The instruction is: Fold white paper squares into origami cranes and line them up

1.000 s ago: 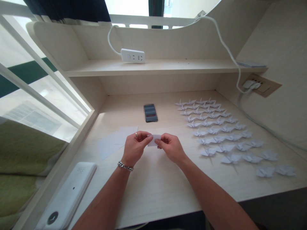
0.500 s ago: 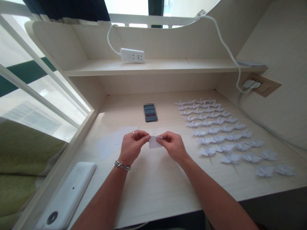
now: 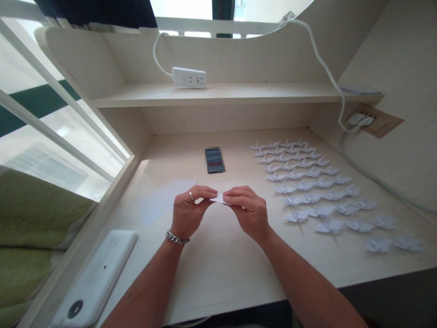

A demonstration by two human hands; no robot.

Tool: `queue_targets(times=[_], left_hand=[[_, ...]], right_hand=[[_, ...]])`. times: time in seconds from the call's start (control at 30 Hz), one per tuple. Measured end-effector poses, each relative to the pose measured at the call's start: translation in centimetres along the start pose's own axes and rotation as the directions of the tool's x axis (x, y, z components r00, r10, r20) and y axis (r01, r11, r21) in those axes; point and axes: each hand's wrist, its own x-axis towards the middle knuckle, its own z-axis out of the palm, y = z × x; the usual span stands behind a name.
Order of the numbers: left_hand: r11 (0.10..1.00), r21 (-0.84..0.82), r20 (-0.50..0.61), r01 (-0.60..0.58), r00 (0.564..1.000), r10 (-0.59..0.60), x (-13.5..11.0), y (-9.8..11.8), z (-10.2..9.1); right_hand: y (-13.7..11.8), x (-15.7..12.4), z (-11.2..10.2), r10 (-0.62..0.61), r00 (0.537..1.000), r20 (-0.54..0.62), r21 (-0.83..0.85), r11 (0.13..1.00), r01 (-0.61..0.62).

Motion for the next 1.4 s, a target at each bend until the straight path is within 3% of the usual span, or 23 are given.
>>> queue_targets(times=[0.13, 0.33, 0.43, 0.53, 0.6, 0.67, 0.8, 1.13, 1.27, 1.4], left_hand=[[0.989, -0.027, -0.005, -0.143, 0.99, 0.143, 0.1, -0.2, 0.0], [0.988, -0.025, -0.016, -0.153, 0.988, 0.153, 0.1, 0.0, 0.0], [0.997, 0.023, 0.012, -0.08, 0.997, 0.079, 0.1, 0.1, 0.0], [0.988, 0.084, 0.047, 0.127, 0.99, -0.131, 0.0, -0.1, 0.0], [0.955, 0.057, 0.058, 0.293, 0.953, -0.296, 0.0, -0.3, 0.2], [0.909, -0.017, 0.08, 0.415, 0.907, -0.413, 0.0, -0.5, 0.4], [0.838, -0.095, 0.135, 0.537, 0.841, -0.523, 0.2, -0.6, 0.6], [0.817, -0.045, 0.192, 0.575, 0.807, -0.558, 0.4, -0.2, 0.2], [0.823, 0.008, 0.253, 0.568, 0.795, -0.551, 0.6, -0.1, -0.1], [0.824, 0.002, 0.288, 0.567, 0.789, -0.543, 0.7, -0.1, -0.4]], right_hand=[[-0.2, 0.2, -0.1, -0.135, 0.991, -0.002, -0.044, 0.99, 0.135], [-0.1, 0.3, -0.1, -0.15, 0.989, 0.014, -0.073, 0.986, 0.151], [0.1, 0.1, 0.1, -0.079, 0.997, 0.007, -0.047, 0.996, 0.079], [0.4, -0.2, 0.3, 0.15, 0.989, 0.007, 0.024, 0.988, -0.15], [0.6, -0.3, 0.4, 0.367, 0.929, 0.056, 0.107, 0.922, -0.371], [1.0, -0.3, 0.6, 0.53, 0.836, 0.147, 0.22, 0.806, -0.549], [1.7, -0.2, 0.8, 0.656, 0.721, 0.224, 0.338, 0.641, -0.689], [1.8, 0.1, 0.5, 0.73, 0.602, 0.324, 0.327, 0.511, -0.795], [1.5, 0.3, 0.3, 0.72, 0.604, 0.34, 0.288, 0.532, -0.796], [1.1, 0.4, 0.2, 0.719, 0.578, 0.385, 0.313, 0.487, -0.815]])
